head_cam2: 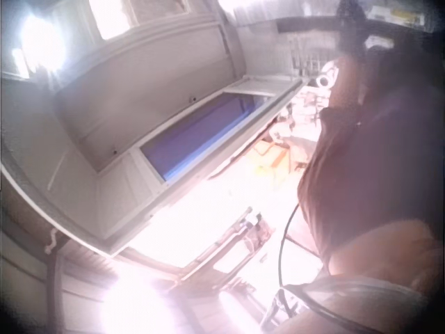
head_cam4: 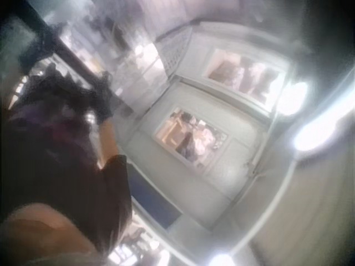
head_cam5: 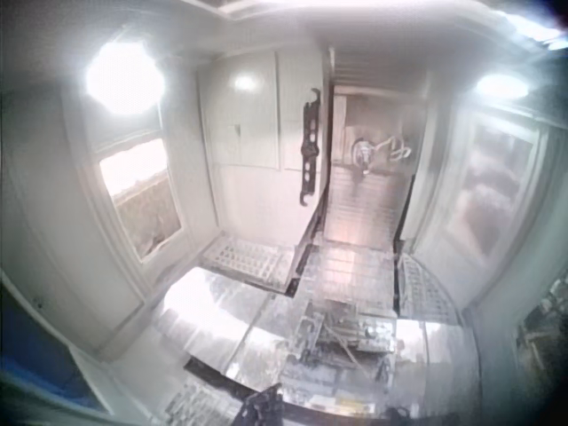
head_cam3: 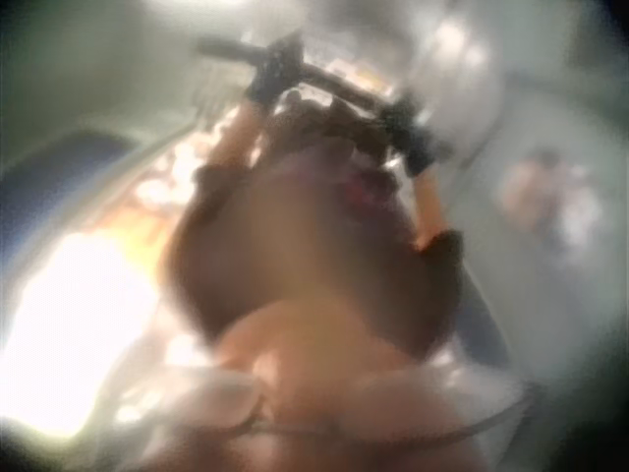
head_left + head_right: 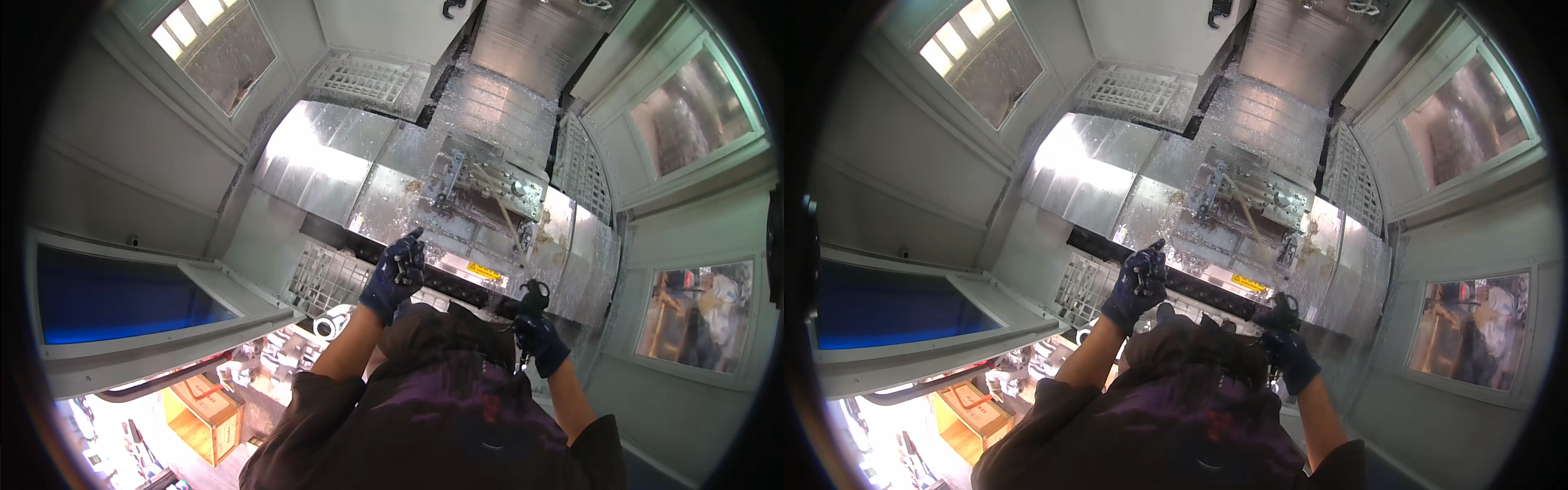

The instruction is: The person uses an air nozzle to blow metal shavings off of the internal surfaces of an industrial machine, then lifts and places metal components onto a wire rack inside the machine.

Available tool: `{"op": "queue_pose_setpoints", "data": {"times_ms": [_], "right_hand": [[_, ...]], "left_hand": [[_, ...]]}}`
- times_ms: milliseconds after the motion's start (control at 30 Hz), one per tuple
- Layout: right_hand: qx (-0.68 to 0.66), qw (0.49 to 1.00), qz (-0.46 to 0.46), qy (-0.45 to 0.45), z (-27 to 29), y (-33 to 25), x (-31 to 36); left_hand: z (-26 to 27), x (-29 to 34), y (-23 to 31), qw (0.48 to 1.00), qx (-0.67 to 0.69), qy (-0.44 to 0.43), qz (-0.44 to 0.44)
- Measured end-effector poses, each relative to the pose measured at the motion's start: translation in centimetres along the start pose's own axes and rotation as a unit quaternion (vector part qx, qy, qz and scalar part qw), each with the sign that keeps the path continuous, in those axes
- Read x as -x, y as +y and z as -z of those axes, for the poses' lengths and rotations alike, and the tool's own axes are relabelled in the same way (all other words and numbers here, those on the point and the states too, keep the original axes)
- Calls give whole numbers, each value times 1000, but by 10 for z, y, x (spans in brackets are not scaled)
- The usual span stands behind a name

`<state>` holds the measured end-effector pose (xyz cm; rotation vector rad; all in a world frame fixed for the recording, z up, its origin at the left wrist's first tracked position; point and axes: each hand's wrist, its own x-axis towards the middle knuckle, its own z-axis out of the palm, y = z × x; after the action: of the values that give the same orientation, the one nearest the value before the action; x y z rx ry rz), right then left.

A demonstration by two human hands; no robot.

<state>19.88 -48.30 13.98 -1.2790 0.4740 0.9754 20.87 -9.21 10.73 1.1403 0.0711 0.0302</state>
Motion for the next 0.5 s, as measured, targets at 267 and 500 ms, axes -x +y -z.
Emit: {"op": "queue_pose_setpoints", "data": {"times_ms": [267, 500], "right_hand": [[80, 989, 36, -118, -52, 22, 42], [173, 975, 18, -137, -41, -5, 35]], "left_hand": [[28, 31, 36, 796, 596, 78, 80], [68, 37, 37, 801, 587, 120, -6]]}}
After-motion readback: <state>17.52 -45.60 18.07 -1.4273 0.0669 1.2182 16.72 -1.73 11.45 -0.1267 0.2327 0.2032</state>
